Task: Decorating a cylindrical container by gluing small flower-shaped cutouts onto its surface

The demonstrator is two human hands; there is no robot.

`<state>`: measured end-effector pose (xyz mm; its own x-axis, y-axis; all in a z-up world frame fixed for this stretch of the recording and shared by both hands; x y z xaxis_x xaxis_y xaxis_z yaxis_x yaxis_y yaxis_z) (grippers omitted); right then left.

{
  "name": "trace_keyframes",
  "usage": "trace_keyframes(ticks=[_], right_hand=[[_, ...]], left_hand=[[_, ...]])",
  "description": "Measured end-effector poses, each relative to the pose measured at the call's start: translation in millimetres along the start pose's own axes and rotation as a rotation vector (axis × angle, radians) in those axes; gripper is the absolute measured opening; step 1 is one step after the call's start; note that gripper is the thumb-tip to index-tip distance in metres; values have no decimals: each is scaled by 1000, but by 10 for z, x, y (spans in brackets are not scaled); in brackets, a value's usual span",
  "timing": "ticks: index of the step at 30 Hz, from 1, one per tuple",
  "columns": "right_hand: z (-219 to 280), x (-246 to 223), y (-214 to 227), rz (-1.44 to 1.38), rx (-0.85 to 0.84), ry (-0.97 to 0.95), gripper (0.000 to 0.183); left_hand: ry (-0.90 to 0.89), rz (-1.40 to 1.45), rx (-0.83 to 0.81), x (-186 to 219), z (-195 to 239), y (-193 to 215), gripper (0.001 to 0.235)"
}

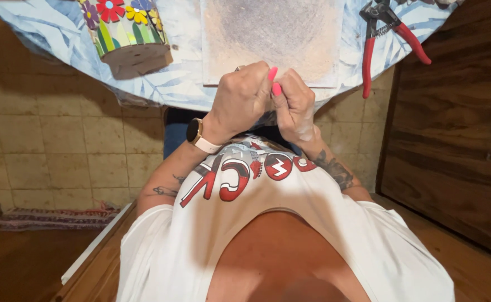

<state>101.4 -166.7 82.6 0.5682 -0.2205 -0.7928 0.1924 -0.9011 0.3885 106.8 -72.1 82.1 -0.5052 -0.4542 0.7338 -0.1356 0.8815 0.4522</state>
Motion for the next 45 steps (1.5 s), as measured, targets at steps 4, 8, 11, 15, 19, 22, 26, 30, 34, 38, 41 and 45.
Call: trace_keyframes(ticks=[4,8,11,15,19,22,26,30,34,38,41,45], right_hand=[[-26,-35,-77,-64,-33,-40,26],[-27,109,-143,-158,-61,-148,27],[-55,212,-232,-160,-95,-168,26],[-160,218,-349,-138,-157,-185,25],[-210,261,-407,-134,-203,-214,22],[-263,275,-439,-156,-213,-218,17],[-248,335,-472,-167,-219,-235,13],[-257,309,-472,-173,-216,-239,12],[-299,278,-467,-185,-217,-249,13],[-270,299,-458,-199,-213,-246,12],[-261,294,-443,-197,-216,-244,12],[-274,240,-435,-209,-205,-232,16]], left_hand=[[58,-39,39,-18,1,121,29],[180,147,66,91,-2,382,18],[273,335,27,-45,90,379,21],[363,418,17,-311,214,337,22],[409,443,23,-471,249,340,22],[444,457,3,-531,232,360,23],[493,498,4,-618,272,350,23],[524,534,5,-633,276,342,23],[522,465,5,-629,274,340,22],[519,457,-1,-609,269,341,22],[505,441,0,-586,257,341,22],[476,464,-4,-524,242,344,22]])
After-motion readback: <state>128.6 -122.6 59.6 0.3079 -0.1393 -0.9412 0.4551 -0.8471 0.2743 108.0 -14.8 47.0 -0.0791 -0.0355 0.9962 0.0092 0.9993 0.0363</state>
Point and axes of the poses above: each hand's wrist, its own z-axis away from the middle knuckle, its own y-axis out of the back of the hand, x = y × z, the point moved 8 cm from there along -z, towards the middle knuckle, and after that the axes turned 3 degrees about -z, right-handed, at the moved point
